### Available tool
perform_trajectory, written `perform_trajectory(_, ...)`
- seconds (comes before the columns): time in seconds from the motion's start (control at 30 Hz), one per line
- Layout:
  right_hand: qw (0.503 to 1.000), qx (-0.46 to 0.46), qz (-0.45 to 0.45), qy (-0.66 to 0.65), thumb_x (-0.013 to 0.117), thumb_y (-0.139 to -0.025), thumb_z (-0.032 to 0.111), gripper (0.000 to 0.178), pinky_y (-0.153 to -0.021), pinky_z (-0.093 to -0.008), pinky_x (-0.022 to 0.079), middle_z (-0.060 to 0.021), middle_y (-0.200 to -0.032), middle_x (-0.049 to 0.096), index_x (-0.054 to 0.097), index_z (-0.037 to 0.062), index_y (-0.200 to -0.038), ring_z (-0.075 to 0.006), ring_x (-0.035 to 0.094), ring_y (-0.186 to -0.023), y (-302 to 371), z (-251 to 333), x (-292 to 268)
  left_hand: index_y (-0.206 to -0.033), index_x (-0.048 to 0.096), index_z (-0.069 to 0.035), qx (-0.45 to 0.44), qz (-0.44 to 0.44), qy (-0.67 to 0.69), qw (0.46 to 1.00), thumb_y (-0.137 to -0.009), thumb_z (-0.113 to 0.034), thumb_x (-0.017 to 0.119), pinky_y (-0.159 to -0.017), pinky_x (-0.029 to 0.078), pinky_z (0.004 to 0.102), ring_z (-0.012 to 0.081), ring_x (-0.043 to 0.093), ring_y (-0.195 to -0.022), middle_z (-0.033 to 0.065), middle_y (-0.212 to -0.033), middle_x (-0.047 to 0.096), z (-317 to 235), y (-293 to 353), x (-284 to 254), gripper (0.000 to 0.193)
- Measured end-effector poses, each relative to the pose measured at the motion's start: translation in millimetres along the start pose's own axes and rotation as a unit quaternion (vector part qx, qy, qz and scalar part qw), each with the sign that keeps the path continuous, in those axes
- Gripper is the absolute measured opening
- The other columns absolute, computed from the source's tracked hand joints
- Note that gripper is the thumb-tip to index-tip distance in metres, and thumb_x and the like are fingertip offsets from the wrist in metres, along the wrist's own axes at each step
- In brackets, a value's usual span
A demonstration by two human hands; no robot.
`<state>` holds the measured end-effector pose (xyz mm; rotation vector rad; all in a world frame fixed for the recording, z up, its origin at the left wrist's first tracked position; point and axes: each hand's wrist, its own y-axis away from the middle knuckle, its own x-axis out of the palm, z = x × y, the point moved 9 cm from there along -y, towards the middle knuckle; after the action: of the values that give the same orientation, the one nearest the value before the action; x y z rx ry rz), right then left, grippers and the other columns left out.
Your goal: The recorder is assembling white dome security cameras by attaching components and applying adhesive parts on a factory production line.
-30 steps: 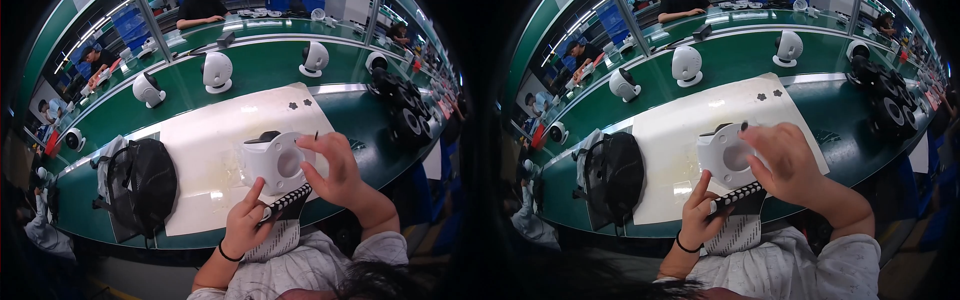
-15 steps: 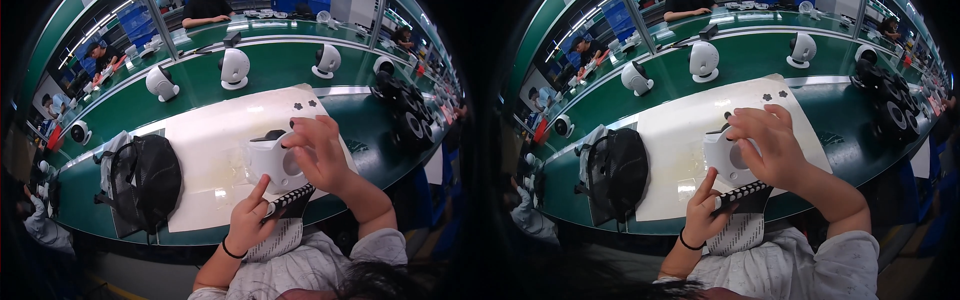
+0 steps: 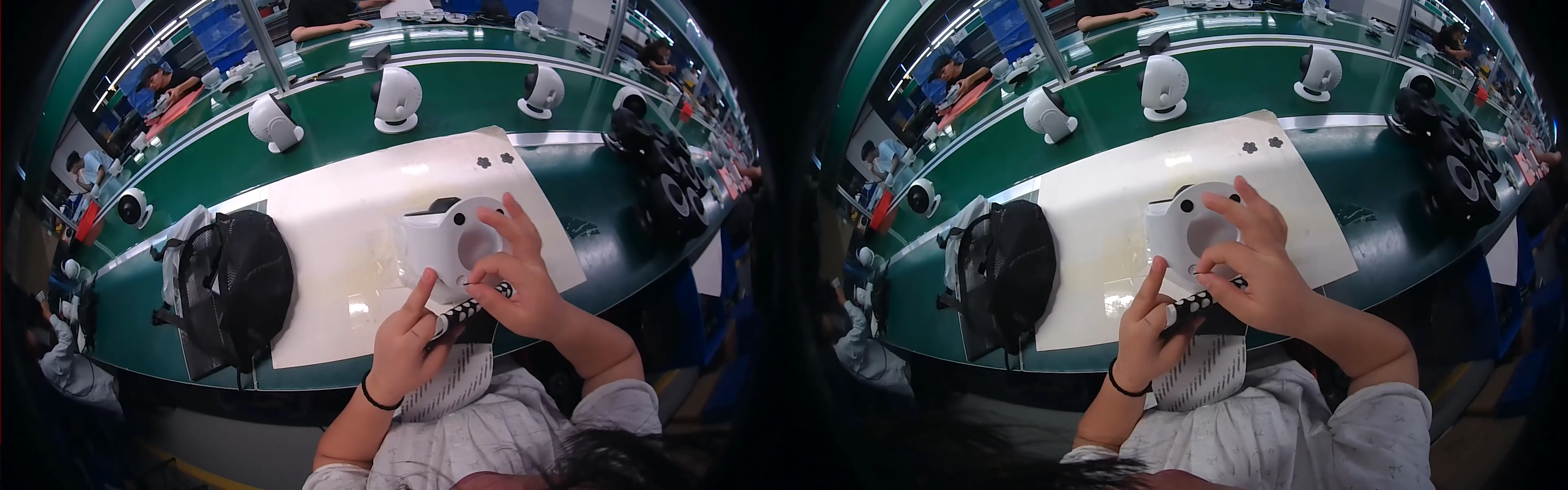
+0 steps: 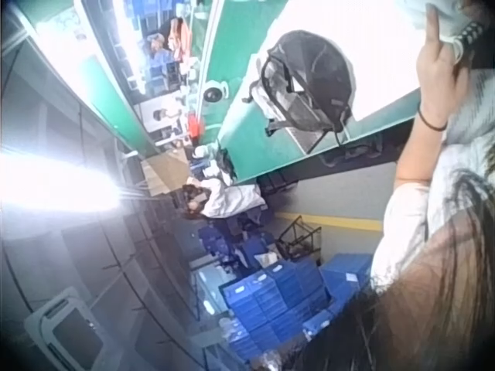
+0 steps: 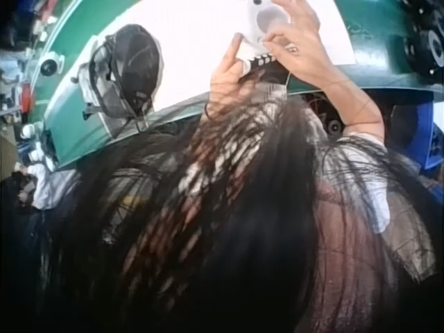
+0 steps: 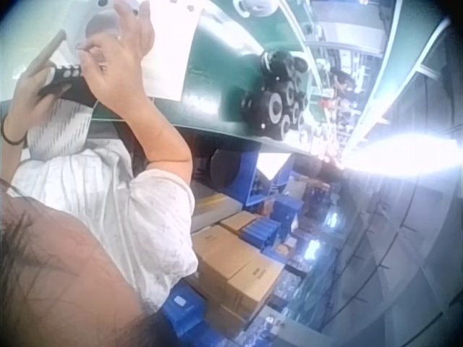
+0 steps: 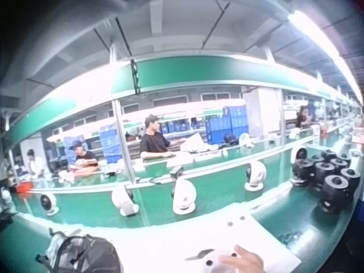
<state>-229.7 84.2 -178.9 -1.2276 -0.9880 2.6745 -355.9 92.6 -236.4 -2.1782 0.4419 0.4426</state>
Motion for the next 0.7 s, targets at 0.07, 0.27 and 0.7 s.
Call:
perform_trajectory(0.07, 1.0, -0.001, 0.015, 0.024, 0.064, -0.074, 0.007, 0.006, -0.102, -0.0391, 0.027, -0.0145, -0.137, 0.032, 0.06, 0.0079, -0.078, -0.0369, 0.01, -0.134, -2.7, 4.7, 3.6, -0.075, 0.051, 0.003, -0.002, 0.0, -0.003, 1.0, -0.061, 0.005, 0.07, -0.061, 0.049, 0.0303, 0.0234, 0.06, -0.064, 0.0303, -0.131, 0.035, 0.9, 2.0, -1.2, 0.024)
perform_trajectory(0.27, 1.0, 0.014, 0.006, 0.004, 0.062, -0.076, 0.008, 0.004, -0.101, -0.0375, 0.026, -0.014, -0.138, 0.031, 0.061, 0.0074, -0.08, -0.0358, 0.011, -0.134, -2.3, 2.7, 10.7, -0.076, 0.053, 0.002, -0.008, -0.003, 0.004, 1.0, -0.06, 0.005, 0.07, -0.062, 0.049, 0.0306, 0.0235, 0.061, -0.065, 0.0294, -0.132, 0.036, 2.7, 3.4, -7.5, 0.023)
perform_trajectory(0.7, 0.951, -0.111, -0.024, 0.286, 0.062, -0.078, 0.029, 0.021, -0.105, -0.0463, 0.009, -0.0035, -0.121, 0.052, 0.066, 0.0169, -0.095, -0.0271, 0.037, -0.122, 4.2, 57.5, 13.6, -0.075, 0.055, 0.003, -0.008, -0.016, 0.003, 1.0, -0.061, 0.007, 0.07, -0.055, 0.048, 0.0264, 0.0174, 0.059, -0.059, 0.0277, -0.132, 0.037, 2.7, 5.8, -28.5, 0.02)
